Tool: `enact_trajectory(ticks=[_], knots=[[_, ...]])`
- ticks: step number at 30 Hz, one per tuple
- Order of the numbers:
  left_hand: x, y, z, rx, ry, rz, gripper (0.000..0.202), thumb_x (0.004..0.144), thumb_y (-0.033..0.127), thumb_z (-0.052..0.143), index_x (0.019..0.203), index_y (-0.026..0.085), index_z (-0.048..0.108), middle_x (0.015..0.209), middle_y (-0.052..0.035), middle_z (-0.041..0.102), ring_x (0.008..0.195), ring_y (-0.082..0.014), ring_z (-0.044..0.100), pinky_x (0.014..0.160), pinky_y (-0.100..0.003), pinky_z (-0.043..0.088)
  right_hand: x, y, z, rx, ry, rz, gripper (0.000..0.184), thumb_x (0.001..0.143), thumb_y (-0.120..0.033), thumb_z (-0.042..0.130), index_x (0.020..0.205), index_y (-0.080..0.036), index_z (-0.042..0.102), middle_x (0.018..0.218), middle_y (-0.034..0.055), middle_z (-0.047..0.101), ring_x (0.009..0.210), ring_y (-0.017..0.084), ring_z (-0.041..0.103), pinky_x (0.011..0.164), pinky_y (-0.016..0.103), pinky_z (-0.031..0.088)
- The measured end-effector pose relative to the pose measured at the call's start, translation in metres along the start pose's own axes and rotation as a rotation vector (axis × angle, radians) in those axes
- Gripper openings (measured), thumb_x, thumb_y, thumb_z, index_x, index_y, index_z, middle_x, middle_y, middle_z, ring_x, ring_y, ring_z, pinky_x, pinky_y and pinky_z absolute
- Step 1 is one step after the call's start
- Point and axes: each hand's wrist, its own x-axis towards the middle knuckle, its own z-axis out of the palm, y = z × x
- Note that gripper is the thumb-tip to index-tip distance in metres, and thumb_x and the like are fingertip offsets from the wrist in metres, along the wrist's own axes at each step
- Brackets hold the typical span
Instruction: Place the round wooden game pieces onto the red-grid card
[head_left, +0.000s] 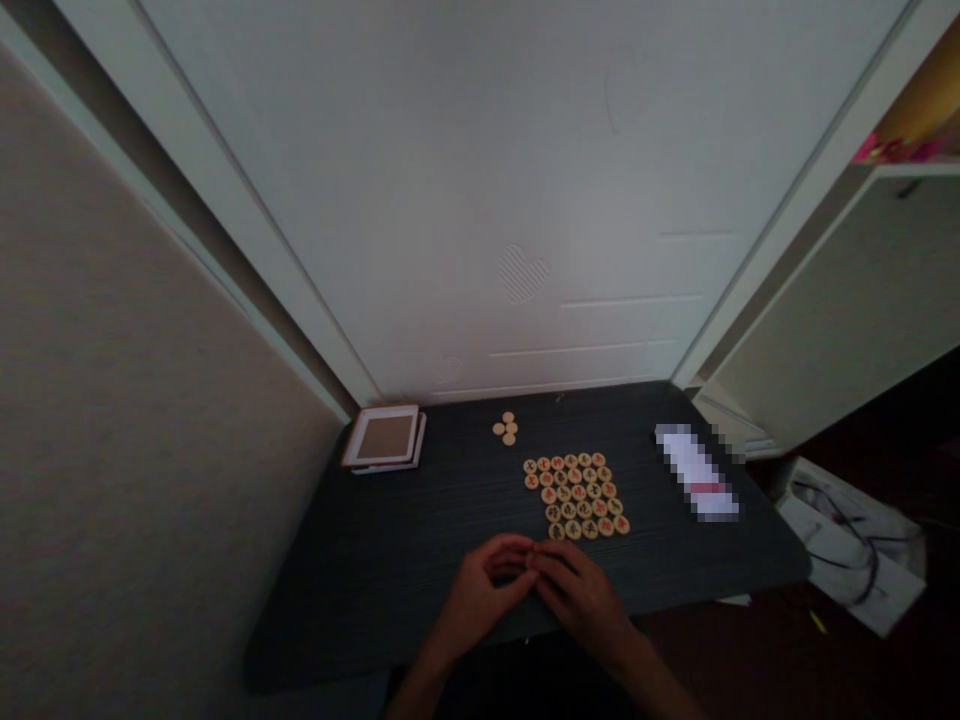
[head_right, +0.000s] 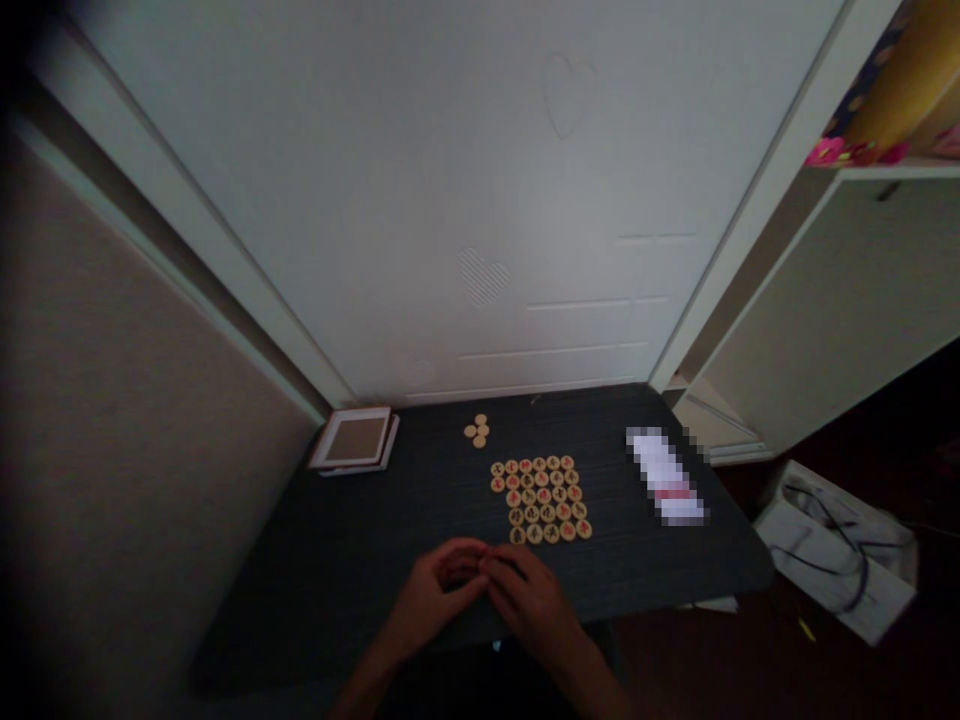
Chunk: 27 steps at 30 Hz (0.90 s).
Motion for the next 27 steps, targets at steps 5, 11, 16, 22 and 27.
enact_trajectory(ticks=[5,11,16,22,27], knots=[[-0.0002,-0.0002,0.0045,0.068,0.013,0.001,0.029,0.076,0.031,0.079,0.102,0.02,0.073,0.101,-0.0071,0.079,0.094,-0.0232,0.075,0.091,-0.033,0.058,-0.0018,0.001,0.0004,-0.001,-0.003,0.005,0.028,0.098,-0.019,0.055,0.123,-0.026,0.066,0.106,0.009,0.07,0.094,0.021,0.071,0.082,0.033,0.063],[-0.0004,-0.0021,0.0068,0.13,0.049,0.047,0.024,0.082,0.037,0.074,0.101,0.023,0.075,0.099,-0.0063,0.079,0.092,-0.0237,0.075,0.088,-0.033,0.058,-0.0024,0.0004,0.001,-0.016,-0.018,0.05,0.033,0.099,-0.018,0.051,0.128,-0.028,0.064,0.106,0.0088,0.07,0.093,0.021,0.071,0.081,0.033,0.063],[0.0006,-0.0032,0.0062,0.141,0.075,0.06,0.025,0.086,0.043,0.069,0.1,0.023,0.076,0.1,-0.0069,0.079,0.092,-0.0239,0.074,0.088,-0.034,0.058,-0.0009,-0.0012,0.002,0.011,0.015,0.069,0.034,0.098,-0.018,0.055,0.129,-0.028,0.062,0.108,0.0079,0.071,0.097,0.022,0.071,0.087,0.035,0.062],[0.0006,-0.0039,0.0063,0.117,0.103,0.057,0.025,0.086,0.043,0.069,0.099,0.023,0.075,0.097,-0.0063,0.079,0.089,-0.0232,0.074,0.085,-0.032,0.058,0.0001,-0.0046,0.002,0.015,0.047,0.102,0.03,0.097,-0.023,0.059,0.126,-0.027,0.063,0.107,0.0087,0.07,0.098,0.023,0.071,0.088,0.036,0.063],[0.0002,-0.003,0.0084,0.142,0.091,0.044,0.023,0.082,0.041,0.072,0.096,0.023,0.074,0.092,-0.0054,0.079,0.084,-0.0225,0.074,0.08,-0.031,0.058,0.0001,-0.0049,0.0007,0.028,0.054,0.096,0.028,0.096,-0.025,0.06,0.123,-0.028,0.065,0.106,0.0081,0.071,0.098,0.023,0.071,0.087,0.036,0.063]])
